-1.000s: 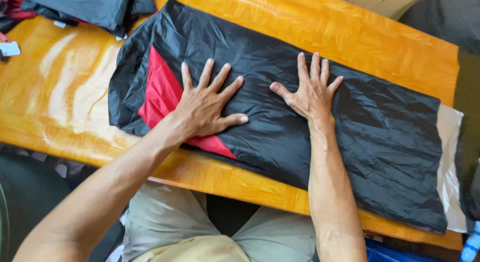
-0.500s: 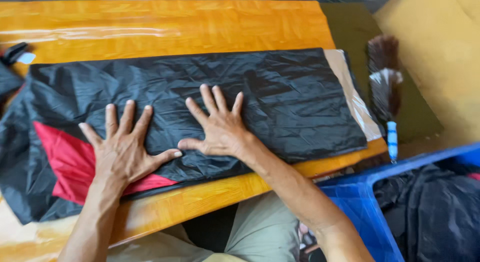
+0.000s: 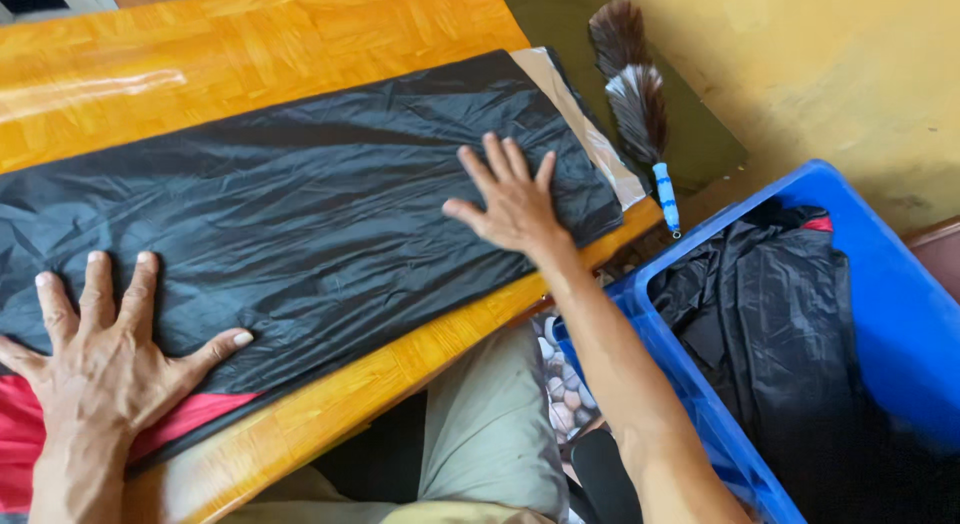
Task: The person folds a black and red garment on a wooden table, uses a duster to clean a black fabric item, and places the items into storage containers.
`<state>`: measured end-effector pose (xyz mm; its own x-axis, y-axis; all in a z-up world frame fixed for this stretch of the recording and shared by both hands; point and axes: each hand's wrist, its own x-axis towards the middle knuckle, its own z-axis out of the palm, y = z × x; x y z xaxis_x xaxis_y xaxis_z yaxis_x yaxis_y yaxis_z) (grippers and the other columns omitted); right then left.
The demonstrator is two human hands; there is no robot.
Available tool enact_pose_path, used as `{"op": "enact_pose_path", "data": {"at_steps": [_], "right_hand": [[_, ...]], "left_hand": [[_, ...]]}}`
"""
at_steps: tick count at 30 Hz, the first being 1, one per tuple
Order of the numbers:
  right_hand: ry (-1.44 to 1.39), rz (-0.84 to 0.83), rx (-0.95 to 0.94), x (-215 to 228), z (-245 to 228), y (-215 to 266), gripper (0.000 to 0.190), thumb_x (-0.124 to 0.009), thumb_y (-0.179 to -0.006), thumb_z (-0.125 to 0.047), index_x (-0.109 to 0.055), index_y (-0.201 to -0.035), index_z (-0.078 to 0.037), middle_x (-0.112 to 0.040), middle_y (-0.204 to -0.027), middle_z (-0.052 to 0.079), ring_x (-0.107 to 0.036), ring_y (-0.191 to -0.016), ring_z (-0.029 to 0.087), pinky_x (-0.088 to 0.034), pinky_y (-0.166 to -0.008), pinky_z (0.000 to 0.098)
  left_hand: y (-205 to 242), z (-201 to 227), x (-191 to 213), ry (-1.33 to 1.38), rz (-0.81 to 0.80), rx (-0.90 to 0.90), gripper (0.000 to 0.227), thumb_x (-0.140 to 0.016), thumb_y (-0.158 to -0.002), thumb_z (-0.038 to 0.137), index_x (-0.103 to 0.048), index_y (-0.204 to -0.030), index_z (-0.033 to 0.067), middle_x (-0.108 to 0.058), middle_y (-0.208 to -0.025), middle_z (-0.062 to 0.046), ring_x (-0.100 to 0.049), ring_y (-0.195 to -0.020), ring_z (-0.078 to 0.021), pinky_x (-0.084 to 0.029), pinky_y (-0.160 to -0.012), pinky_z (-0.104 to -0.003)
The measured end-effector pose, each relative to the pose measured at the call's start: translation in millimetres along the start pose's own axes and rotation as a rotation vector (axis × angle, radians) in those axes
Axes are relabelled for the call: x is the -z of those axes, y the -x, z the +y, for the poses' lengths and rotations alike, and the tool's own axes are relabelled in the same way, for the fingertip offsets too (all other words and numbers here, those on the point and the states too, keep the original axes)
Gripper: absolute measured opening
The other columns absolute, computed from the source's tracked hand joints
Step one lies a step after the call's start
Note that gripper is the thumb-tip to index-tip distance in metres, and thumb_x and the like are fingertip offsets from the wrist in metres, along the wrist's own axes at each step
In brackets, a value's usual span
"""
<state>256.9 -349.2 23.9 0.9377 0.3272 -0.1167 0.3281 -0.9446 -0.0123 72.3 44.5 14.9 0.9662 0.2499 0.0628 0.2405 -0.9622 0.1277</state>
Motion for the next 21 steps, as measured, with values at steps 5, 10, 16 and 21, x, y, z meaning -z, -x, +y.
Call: {"op": "enact_pose_path", "data": {"at_steps": [5,10,16,21], "right_hand": [[0.074,0.327,-0.241,-12,106,6,0.072,-0.036,-0.101,-0.054,-0.029,-0.159,-0.013,-0.018,-0.161,0.028,-0.023,-0.147,0.045,-0.018,-0.115,0.0673],[-0.127,0.135,-0.781,4,178,35,0.046,-0.051,-0.096,-0.024,-0.053,-0.134,0.001,-0.058,-0.134,0.034,-0.055,-0.128,0.053,-0.047,-0.103,0.061],[-0.123,0.106,-0.824,-9,197,49,0.063,-0.052,-0.09,-0.008,-0.034,-0.149,-0.008,-0.041,-0.138,0.035,-0.049,-0.12,0.057,-0.044,-0.1,0.0611],[-0.132,0.486,-0.425,9,132,60,0.054,-0.039,-0.11,-0.028,-0.042,-0.162,-0.011,-0.071,-0.116,0.033,-0.064,-0.1,0.059,-0.049,-0.085,0.0599]], "left_hand": [[-3,12,12,0.068,-0.123,0.081,0.125,-0.042,-0.057,0.099,-0.028,-0.161,0.0305,-0.017,-0.173,-0.006,-0.005,-0.158,-0.0413,-0.011,-0.107,-0.085],[1,-5,-10,0.077,-0.001,0.066,0.124,-0.035,-0.061,0.105,-0.025,-0.162,0.0333,-0.015,-0.173,-0.003,-0.003,-0.158,-0.0413,0.002,-0.107,-0.085],[6,-4,-11,0.078,0.01,0.013,0.125,-0.045,-0.058,0.104,-0.029,-0.161,0.0329,-0.022,-0.171,-0.008,-0.009,-0.156,-0.0427,-0.003,-0.105,-0.086],[4,-1,-10,0.095,0.026,-0.011,0.125,-0.044,-0.06,0.103,-0.03,-0.161,0.0315,-0.022,-0.171,-0.008,-0.008,-0.156,-0.0434,-0.002,-0.104,-0.087]]}}
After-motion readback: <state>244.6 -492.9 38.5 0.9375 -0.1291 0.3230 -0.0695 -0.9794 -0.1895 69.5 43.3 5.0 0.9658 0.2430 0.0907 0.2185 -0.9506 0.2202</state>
